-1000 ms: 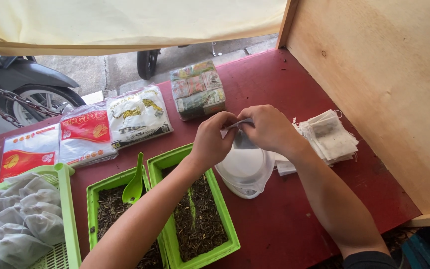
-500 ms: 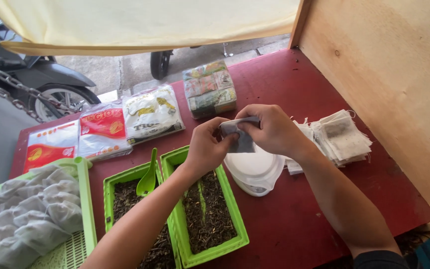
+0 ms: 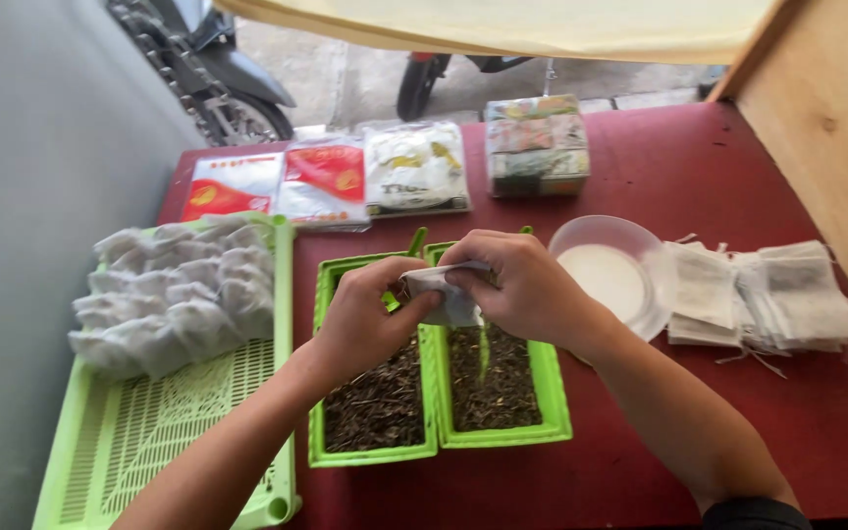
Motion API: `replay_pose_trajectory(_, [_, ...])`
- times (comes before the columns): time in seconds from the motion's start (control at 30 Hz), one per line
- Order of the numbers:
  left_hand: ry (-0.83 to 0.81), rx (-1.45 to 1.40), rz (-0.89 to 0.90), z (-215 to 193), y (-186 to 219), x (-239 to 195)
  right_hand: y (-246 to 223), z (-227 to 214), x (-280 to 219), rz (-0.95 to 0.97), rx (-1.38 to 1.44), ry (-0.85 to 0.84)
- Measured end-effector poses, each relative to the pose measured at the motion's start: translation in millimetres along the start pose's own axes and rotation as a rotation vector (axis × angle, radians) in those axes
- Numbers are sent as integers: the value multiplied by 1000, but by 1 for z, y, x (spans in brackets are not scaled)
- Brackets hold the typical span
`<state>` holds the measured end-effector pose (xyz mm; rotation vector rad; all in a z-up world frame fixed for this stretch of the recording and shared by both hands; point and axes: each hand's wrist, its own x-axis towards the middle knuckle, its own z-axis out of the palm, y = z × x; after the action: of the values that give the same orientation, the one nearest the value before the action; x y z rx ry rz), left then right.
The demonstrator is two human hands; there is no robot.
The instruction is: Filling and sealing individual tea bags with loose tea leaves using a spoon
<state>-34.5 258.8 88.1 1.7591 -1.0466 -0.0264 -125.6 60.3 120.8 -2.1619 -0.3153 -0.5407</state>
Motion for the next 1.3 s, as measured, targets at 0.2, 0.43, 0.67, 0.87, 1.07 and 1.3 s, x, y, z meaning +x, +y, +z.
replay_pose_trajectory(0.2, [57,-8,-47,-28,-19,-36,5,55,9,-17,23,-111])
replay_pose_trajectory(0.43, [131,-68,-101,-27,-35,-49,15,79,8,24,16,-120])
replay_pose_trajectory(0.67, [169,-178,-139,-26,-44,-52,10,77,10,114,-5,-124])
replay_pose_trajectory(0.87, [169,-213,-119,-22,-45,-54,-1,75,11,102,14,-114])
replay_pose_trajectory(1.07, [170,-199,-57,-24,-36,-52,4,86,7,-77,-1,-32])
replay_pose_trajectory(1.3, [255,-50,118,-29,-31,-48,3,86,6,-84,-5,-9])
